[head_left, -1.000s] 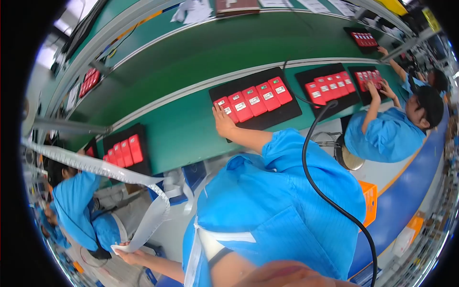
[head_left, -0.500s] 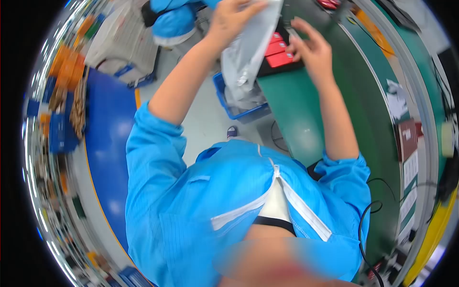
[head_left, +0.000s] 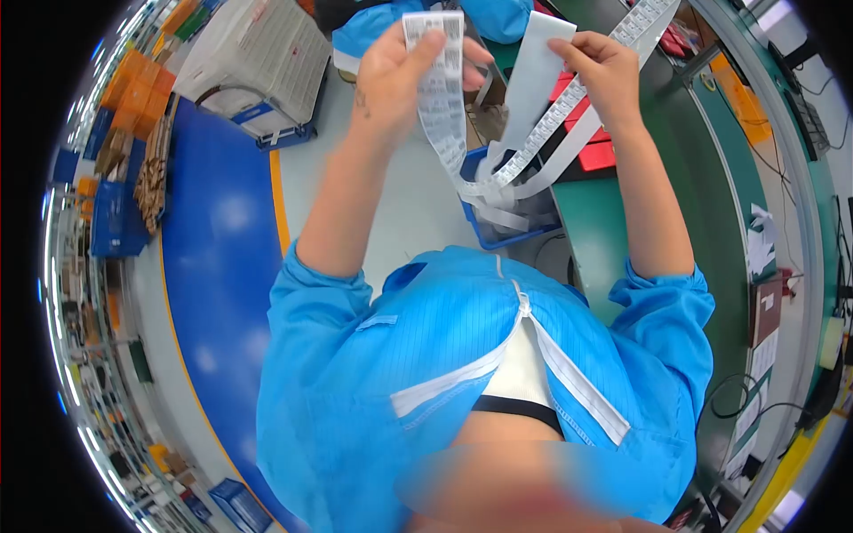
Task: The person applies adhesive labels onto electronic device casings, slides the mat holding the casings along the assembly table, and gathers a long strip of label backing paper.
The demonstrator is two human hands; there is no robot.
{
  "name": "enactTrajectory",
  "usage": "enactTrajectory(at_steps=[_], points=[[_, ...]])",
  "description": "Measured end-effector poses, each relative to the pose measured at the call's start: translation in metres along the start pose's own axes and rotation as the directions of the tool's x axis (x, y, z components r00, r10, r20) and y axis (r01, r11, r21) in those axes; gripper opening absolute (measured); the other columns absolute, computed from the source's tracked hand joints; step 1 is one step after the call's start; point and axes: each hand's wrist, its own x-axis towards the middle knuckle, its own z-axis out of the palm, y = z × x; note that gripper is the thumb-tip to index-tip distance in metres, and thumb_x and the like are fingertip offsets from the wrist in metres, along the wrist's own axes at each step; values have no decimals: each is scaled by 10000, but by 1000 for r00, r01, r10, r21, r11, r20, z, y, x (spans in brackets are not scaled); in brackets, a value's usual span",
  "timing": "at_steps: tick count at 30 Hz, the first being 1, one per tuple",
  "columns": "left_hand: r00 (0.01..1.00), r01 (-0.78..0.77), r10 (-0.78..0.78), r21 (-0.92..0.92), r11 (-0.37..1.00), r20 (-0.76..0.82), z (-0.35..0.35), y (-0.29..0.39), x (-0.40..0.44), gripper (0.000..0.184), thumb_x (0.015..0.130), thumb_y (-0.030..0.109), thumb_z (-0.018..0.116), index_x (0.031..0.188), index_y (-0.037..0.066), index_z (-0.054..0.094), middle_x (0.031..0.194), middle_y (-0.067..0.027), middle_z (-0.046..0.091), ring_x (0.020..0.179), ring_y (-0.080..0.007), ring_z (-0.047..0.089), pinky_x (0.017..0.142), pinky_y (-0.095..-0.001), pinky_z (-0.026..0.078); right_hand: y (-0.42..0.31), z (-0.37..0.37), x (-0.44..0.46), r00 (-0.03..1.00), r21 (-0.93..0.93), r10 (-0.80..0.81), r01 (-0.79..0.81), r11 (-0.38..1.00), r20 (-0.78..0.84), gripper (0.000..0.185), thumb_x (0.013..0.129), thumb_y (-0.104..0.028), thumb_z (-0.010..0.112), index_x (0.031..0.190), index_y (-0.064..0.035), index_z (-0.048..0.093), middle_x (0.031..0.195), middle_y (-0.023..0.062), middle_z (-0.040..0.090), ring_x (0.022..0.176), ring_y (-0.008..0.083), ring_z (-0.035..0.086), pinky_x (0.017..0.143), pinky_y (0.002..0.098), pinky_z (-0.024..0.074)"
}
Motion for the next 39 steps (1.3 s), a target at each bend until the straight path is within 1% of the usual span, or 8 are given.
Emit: enactTrajectory(at_steps=[7,14,18,21,26,31,33,39], points=[[912,-356,360,-58,933,199,-6,-44,26,112,757,46,601,852,22,654,1093,-198,550,1055,-255,518,889,-349,405,-48,32,23,872,-303,-445,489,818,206,109,711,-88,656,727,-13,578,976,146,587,918,185,534,816,314,379],[734,-561,452,78,824,506,-16,-39,44,139,686,-29,617,792,33,681,837,-116,641,707,-202,613,645,-264,494,-46,33,32,851,273,-206,76,959,484,210,672,-134,695,834,-42,597,1179,173,483,1077,208,428,896,325,321],[992,20,-6,115,993,-123,-34,-32,-7,140,817,51,540,920,-33,582,756,-113,600,630,-170,584,543,-268,486,9,10,17,939,-134,-327,311,941,-111,306,745,-88,630,1040,-40,566,1186,100,479,1083,191,441,908,304,338],[886,-51,59,30,998,-459,-72,-22,-49,198,863,98,496,989,-55,508,732,-115,549,597,-181,547,507,-280,467,110,-85,9,719,-323,-52,-245,914,-693,814,663,-262,742,1274,18,283,1290,175,306,1154,258,369,903,355,359],[636,-121,219,184,975,-740,-104,22,-95,206,864,124,496,988,-42,497,719,-101,527,605,-172,509,554,-296,455,188,-129,39,891,-83,396,-422,903,-222,560,675,-280,726,1067,68,530,946,157,609,815,234,591,716,351,456],[378,-216,379,318,923,-845,-172,113,-192,167,871,154,498,935,2,475,789,-73,478,683,-144,467,622,-276,430,203,-117,44,922,-396,292,-375,838,-255,290,702,-249,694,784,26,655,685,94,634,628,149,599,599,279,453],[589,-313,325,162,936,-740,-192,163,-248,123,874,131,495,927,27,455,762,-50,454,694,-130,457,651,-266,427,219,-109,41,936,-440,240,-335,833,-256,268,715,-250,677,694,16,652,591,81,604,553,106,575,517,236,428],[503,-468,435,188,864,-747,-195,248,-362,129,855,82,516,957,35,453,728,-25,451,655,-122,451,654,-276,435,227,-56,46,928,-173,369,-372,912,-53,256,757,-224,650,693,23,635,502,46,545,409,67,444,397,211,320]])
